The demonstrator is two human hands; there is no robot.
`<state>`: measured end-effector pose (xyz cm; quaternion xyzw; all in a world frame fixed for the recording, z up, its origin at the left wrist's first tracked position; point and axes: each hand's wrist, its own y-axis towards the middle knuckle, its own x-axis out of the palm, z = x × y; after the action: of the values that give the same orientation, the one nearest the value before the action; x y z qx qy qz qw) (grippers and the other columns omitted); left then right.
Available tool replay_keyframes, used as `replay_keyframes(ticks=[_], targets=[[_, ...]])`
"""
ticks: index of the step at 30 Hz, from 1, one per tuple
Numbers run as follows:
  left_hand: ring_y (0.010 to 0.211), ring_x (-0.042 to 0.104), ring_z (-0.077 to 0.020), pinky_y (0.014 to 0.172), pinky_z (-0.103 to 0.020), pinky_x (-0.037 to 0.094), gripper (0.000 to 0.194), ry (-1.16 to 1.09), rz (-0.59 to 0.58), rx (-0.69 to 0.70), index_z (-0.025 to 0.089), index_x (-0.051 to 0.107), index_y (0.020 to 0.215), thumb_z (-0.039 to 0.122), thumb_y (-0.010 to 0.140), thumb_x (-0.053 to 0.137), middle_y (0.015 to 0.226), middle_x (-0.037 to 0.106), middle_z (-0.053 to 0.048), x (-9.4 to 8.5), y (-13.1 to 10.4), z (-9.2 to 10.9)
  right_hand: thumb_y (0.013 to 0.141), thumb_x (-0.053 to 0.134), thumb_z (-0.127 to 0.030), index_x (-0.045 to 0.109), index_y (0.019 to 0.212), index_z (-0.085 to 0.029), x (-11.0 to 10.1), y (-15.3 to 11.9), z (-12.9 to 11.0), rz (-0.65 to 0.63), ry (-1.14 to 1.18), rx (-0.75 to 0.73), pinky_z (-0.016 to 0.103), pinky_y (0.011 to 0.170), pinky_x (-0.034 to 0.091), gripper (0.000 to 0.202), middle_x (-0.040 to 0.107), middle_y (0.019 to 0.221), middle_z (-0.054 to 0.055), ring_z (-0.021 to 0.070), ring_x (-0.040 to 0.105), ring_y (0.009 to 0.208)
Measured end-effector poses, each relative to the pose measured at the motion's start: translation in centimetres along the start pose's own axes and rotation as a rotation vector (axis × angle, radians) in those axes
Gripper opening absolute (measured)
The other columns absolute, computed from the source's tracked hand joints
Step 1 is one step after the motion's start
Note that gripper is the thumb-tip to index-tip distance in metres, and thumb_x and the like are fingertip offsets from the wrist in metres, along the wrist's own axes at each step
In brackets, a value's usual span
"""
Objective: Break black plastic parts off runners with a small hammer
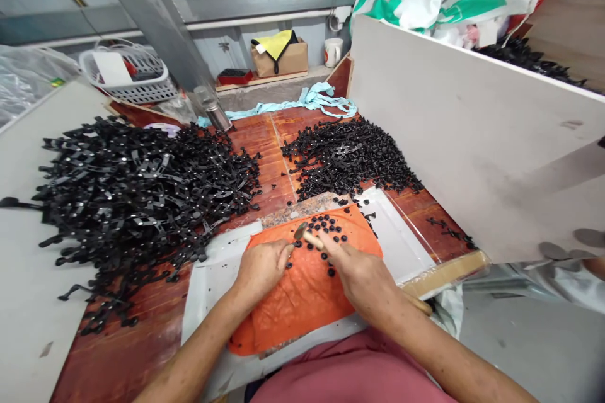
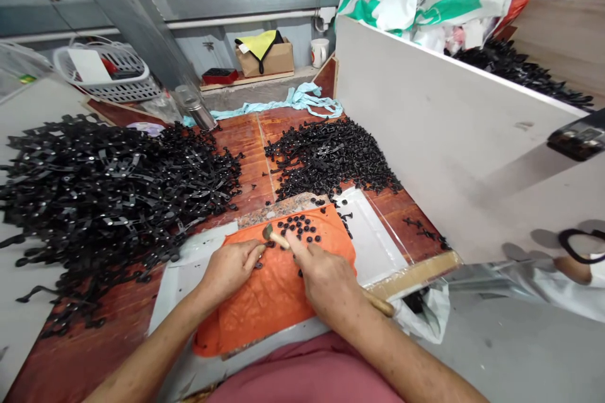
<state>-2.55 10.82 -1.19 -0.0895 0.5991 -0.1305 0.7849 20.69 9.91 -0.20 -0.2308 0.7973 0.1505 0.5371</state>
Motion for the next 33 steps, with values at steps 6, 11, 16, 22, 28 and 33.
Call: replay_keyframes(ticks=[6, 11, 16, 22, 28, 33], targets=[[0.085, 0.069, -0.0257, 0.07, -0.031, 0.038, 0.035, -0.194, 0.069, -0.036, 0.022, 0.068, 0.095, 0.037, 0.1, 0.037, 0.09, 0.076, -0.008, 0.6, -0.1, -1.0, 0.098, 0.043, -0.012, 0.037, 0.158, -0.031, -0.8, 0.7, 0.2, -0.005, 0.208, -0.007, 0.032, 0.077, 0.054, 0.063, 0.075, 0.113, 0.01, 0.0237, 0.072, 0.092], [0.069, 0.058, -0.0185, 0.066, -0.026, 0.041, 0.049, -0.843, 0.191, 0.052, 0.023, 0.051, 0.137, 0.047, 0.095, 0.048, 0.075, 0.063, 0.001, -0.6, -0.1, -1.8, 0.097, 0.051, -0.028, 0.062, 0.124, -0.023, -2.3, 0.1, 3.0, 0.216, 0.817, 0.175, 0.031, 0.077, 0.053, 0.029, 0.072, 0.102, 0.005, 0.0204, 0.066, 0.086], [0.042, 0.027, -0.0062, 0.044, -0.019, 0.017, 0.044, -1.254, 0.053, -0.051, 0.021, 0.061, 0.11, 0.054, 0.082, 0.066, 0.06, 0.045, 0.009, -1.3, 2.0, -0.4, 0.095, 0.061, -0.046, 0.059, 0.106, -0.022, -2.8, -1.5, 4.6, 0.075, 1.47, 0.332, 0.022, 0.05, 0.045, 0.026, 0.058, 0.073, -0.004, 0.0087, 0.048, 0.048], [0.034, 0.015, -0.0019, 0.037, -0.017, 0.008, 0.044, -1.389, 0.018, -0.144, 0.021, 0.055, 0.103, 0.049, 0.074, 0.072, 0.055, 0.046, 0.012, -0.1, 5.0, 0.7, 0.093, 0.064, -0.055, 0.051, 0.141, -0.024, -0.9, -3.6, 4.3, 0.066, 1.466, 0.445, 0.017, 0.038, 0.026, 0.059, 0.048, 0.067, -0.008, 0.0048, 0.027, 0.041], [0.035, 0.018, -0.0026, 0.038, -0.018, 0.009, 0.041, -1.334, 0.012, -0.154, 0.02, 0.058, 0.104, 0.046, 0.075, 0.07, 0.055, 0.048, 0.011, 0.4, 5.3, 0.6, 0.097, 0.056, -0.059, 0.048, 0.146, -0.025, 0.1, -4.0, 5.0, 0.046, 1.351, 0.431, 0.017, 0.039, 0.021, 0.06, 0.041, 0.066, -0.008, 0.006, 0.027, 0.044], [0.048, 0.039, -0.0065, 0.046, -0.018, 0.025, 0.032, -1.276, 0.085, -0.07, 0.018, 0.063, 0.095, 0.042, 0.074, 0.069, 0.059, 0.05, 0.008, 1.1, 5.8, 0.5, 0.102, 0.048, -0.054, 0.049, 0.146, -0.026, 0.2, -3.9, 5.1, -0.011, 1.243, 0.368, 0.019, 0.043, 0.022, 0.051, 0.04, 0.07, -0.006, 0.0085, 0.03, 0.05]])
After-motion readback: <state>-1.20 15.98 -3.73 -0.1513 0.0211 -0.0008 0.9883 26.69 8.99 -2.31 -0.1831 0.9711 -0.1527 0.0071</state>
